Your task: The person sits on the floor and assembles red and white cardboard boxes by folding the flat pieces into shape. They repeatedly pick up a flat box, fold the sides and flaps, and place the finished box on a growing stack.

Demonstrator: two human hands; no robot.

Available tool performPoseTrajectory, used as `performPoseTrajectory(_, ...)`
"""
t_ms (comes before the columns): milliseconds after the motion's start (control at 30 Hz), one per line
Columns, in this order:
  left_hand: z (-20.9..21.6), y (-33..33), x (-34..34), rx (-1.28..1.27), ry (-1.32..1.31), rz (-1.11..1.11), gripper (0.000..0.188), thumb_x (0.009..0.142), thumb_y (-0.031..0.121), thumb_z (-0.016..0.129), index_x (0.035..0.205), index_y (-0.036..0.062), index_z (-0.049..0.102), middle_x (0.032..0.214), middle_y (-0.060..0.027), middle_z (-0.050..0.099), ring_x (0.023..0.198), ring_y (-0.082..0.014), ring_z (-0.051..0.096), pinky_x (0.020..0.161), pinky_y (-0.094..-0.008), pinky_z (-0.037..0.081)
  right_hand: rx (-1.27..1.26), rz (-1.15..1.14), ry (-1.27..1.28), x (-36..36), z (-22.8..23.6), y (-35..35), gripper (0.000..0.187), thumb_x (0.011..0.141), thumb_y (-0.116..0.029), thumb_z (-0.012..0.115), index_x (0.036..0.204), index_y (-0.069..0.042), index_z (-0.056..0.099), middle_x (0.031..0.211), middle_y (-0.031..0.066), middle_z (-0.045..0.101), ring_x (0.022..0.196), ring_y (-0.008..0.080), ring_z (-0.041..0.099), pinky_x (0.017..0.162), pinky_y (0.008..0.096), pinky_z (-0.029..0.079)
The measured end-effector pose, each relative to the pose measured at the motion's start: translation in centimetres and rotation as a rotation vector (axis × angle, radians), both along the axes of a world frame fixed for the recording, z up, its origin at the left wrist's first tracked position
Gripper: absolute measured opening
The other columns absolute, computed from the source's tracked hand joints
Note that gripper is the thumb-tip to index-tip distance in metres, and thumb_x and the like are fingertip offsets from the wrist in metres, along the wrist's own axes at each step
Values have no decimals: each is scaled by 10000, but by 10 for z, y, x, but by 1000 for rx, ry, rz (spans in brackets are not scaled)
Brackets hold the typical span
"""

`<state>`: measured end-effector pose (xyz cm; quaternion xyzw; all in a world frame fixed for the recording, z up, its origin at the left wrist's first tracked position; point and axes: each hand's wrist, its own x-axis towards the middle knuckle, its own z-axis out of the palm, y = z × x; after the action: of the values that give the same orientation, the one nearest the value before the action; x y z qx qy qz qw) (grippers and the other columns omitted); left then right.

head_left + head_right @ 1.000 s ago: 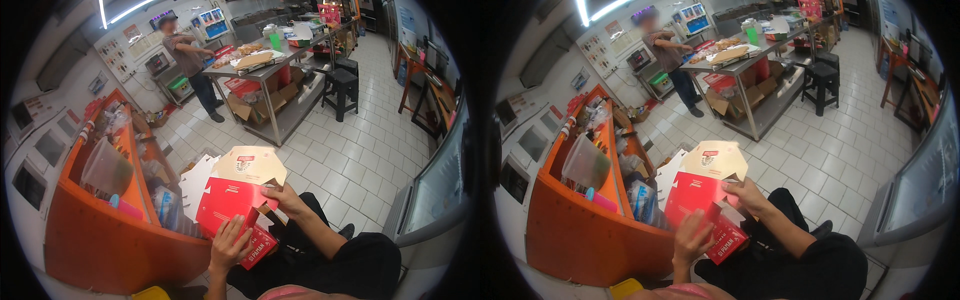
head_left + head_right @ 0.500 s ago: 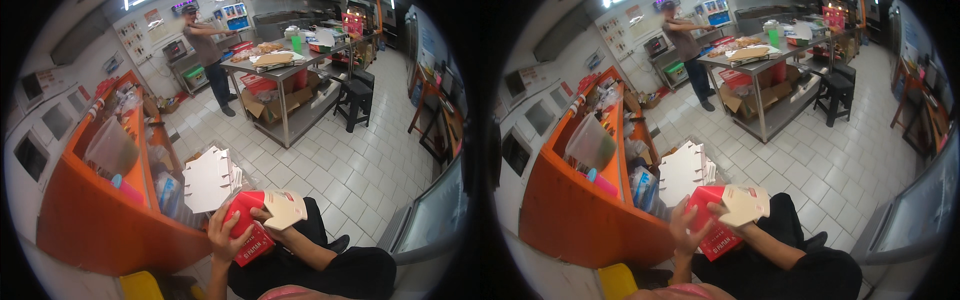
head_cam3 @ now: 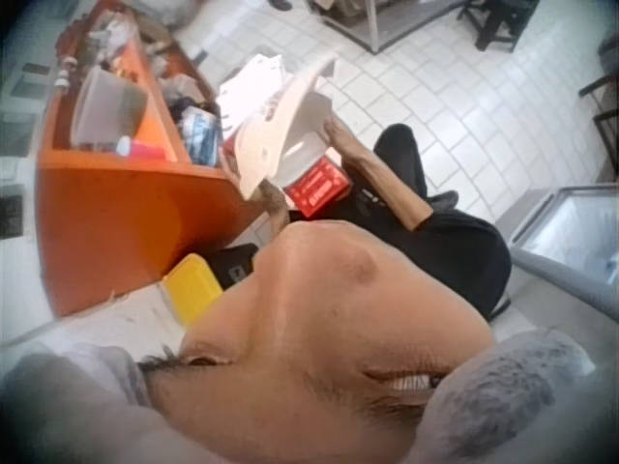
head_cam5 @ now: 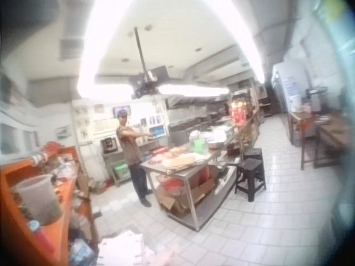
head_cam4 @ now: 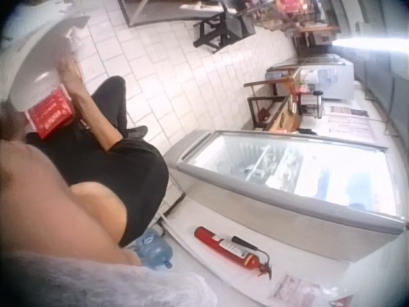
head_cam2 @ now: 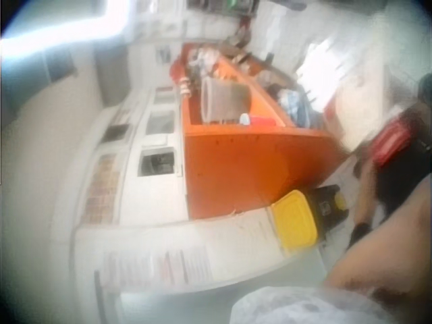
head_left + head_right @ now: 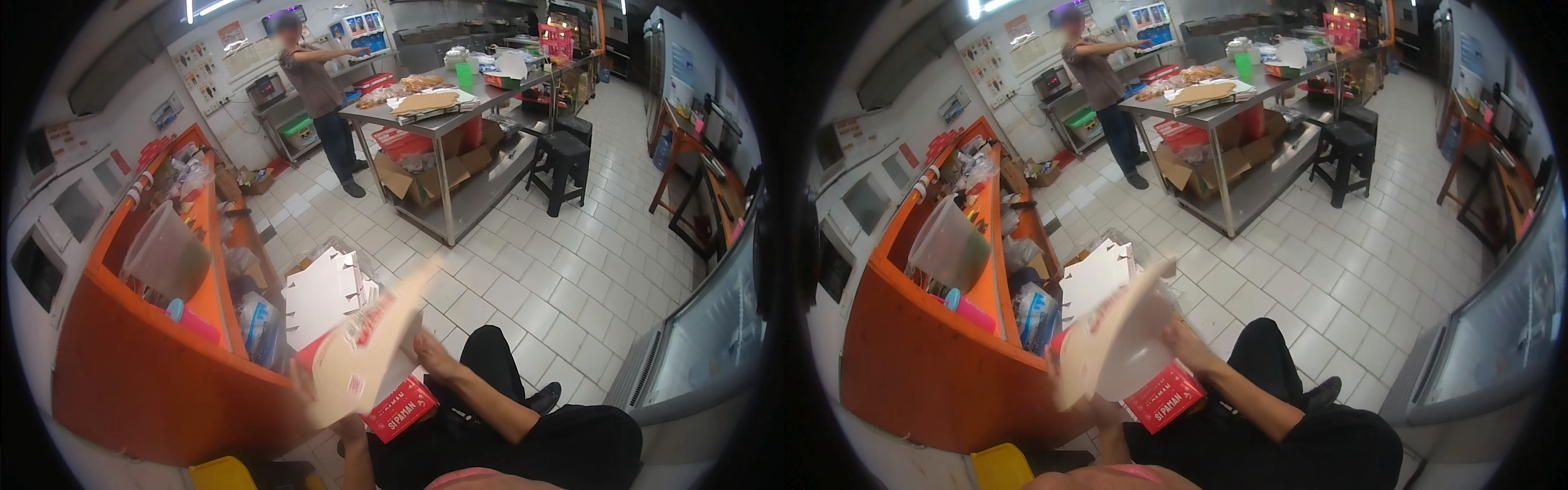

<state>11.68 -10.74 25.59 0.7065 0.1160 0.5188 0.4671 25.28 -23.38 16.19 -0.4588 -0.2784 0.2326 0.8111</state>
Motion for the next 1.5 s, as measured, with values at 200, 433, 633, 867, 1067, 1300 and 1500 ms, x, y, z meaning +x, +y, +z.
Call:
performPoseTrajectory(200,-5,7,2,-124,-5,-9,521,1052,345,421,1400,-42,406,1458,-174,375,1335,-268,470,1082,-390,409,-126,73,-141,-4,34,-22,503,1066,-256,504,1496,-10,412,1525,106,428,1338,156,439,1113,324,356)
performPoseTrajectory(433,-15,2,5,221,-190,169,275,969,238,639,1080,-6,580,1211,-152,578,1040,-285,602,903,-409,487,-177,-130,68,6,60,-28,249,893,-47,734,1125,40,707,1007,64,732,872,100,666,793,257,540)
performPoseTrajectory(633,-8,-4,-6,-112,63,17,253,914,190,748,954,-9,596,912,-90,635,775,-158,606,672,-279,498,-279,-187,-66,28,90,-54,195,916,-100,720,1036,54,742,881,72,746,783,88,665,731,241,543)
performPoseTrajectory(867,-6,11,-10,-352,102,-233,350,996,187,625,1247,-36,531,1170,-163,646,1087,-187,625,877,-278,498,-227,-146,-68,37,86,-63,242,984,-180,658,1071,39,712,897,22,714,813,67,625,748,238,509)
performPoseTrajectory(1067,-15,2,-2,-529,128,-335,467,1071,275,440,1431,-22,406,1367,-145,525,1276,-221,499,1078,-329,366,-251,111,-122,35,70,-65,451,1075,-360,458,1295,12,584,1049,23,662,959,53,571,863,247,464)
performPoseTrajectory(1300,-31,0,3,-470,45,-106,530,1075,370,414,1488,56,307,1499,-143,405,1368,-235,427,1104,-385,371,119,149,288,20,65,-54,649,1085,-493,302,1535,-26,304,1295,100,604,1137,144,590,1023,306,449)
performPoseTrajectory(1500,-5,-17,-7,-199,76,58,550,1073,415,409,1482,75,269,1470,-186,417,1363,-256,438,1108,-396,364,-444,-8,-291,17,63,-72,280,1018,-76,500,1240,38,627,1062,83,710,998,134,628,935,294,479)
